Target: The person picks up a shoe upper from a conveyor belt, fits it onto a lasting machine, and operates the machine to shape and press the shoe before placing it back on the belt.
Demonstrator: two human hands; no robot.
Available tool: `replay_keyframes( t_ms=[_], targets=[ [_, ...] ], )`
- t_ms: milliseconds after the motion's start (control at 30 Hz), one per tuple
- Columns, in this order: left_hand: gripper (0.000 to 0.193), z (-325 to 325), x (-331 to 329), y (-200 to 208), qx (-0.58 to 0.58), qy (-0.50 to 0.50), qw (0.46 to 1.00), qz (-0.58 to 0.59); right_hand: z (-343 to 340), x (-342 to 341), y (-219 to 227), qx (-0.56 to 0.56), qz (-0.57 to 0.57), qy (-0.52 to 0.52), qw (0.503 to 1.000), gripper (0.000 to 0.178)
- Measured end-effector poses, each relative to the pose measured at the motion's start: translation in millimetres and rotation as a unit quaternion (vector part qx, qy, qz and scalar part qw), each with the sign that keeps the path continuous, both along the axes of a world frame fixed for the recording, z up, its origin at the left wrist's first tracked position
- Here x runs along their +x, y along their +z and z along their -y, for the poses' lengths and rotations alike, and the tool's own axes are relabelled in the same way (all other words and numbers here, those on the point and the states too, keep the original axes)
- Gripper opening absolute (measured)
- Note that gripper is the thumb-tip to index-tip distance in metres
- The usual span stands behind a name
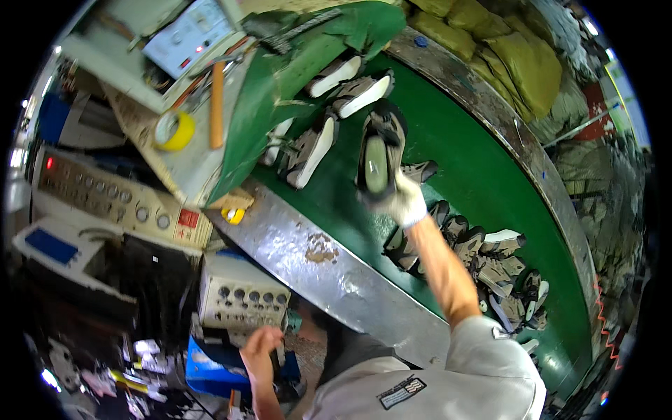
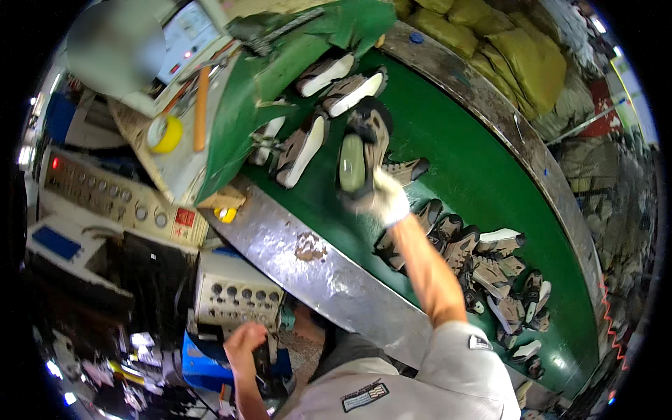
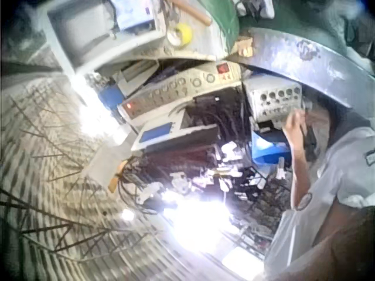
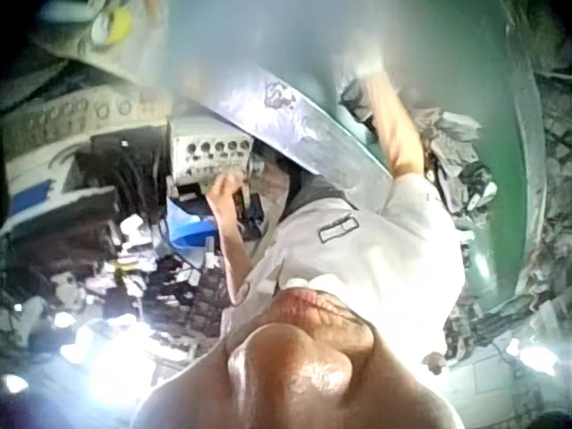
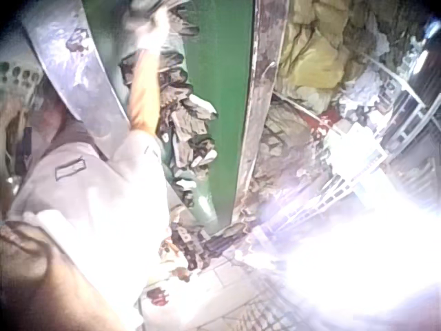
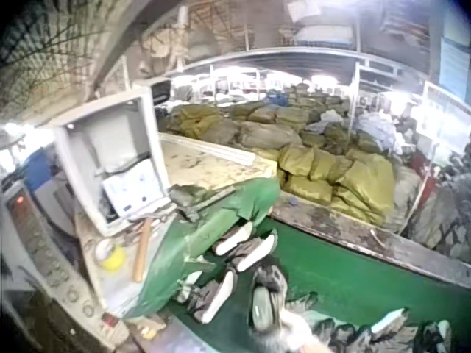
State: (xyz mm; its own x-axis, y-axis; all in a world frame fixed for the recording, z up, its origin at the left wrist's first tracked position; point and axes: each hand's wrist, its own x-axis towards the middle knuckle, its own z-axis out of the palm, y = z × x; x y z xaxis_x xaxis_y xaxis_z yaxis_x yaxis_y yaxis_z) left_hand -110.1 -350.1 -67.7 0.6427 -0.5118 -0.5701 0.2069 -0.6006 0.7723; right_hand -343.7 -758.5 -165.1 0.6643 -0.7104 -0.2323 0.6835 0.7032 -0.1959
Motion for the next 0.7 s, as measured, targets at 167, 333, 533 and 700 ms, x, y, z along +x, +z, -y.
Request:
replay_keyframes(
  t_ms=[167,333,533,700],
  targets=[
    [0.034,24.6,25.6,36.3,-0.144,0.021,0.989,-0.003,-158.3,41.2,41.0,0.017,0.018,0.09,0.996,0.073],
    [0.043,-9.4,59.3,68.2,-0.263,0.086,0.956,-0.093,-276.6,100.4,115.7,-0.154,-0.102,0.278,0.943,0.071],
    [0.021,-164.0,107.0,65.6,-0.285,0.233,0.927,-0.077,-373.2,185.2,158.8,-0.174,-0.126,0.417,0.883,0.068],
    [0.021,-239.3,139.0,72.3,-0.21,0.337,0.917,-0.026,-433.9,253.8,167.6,-0.241,-0.215,0.452,0.831,0.037]
  ],
)
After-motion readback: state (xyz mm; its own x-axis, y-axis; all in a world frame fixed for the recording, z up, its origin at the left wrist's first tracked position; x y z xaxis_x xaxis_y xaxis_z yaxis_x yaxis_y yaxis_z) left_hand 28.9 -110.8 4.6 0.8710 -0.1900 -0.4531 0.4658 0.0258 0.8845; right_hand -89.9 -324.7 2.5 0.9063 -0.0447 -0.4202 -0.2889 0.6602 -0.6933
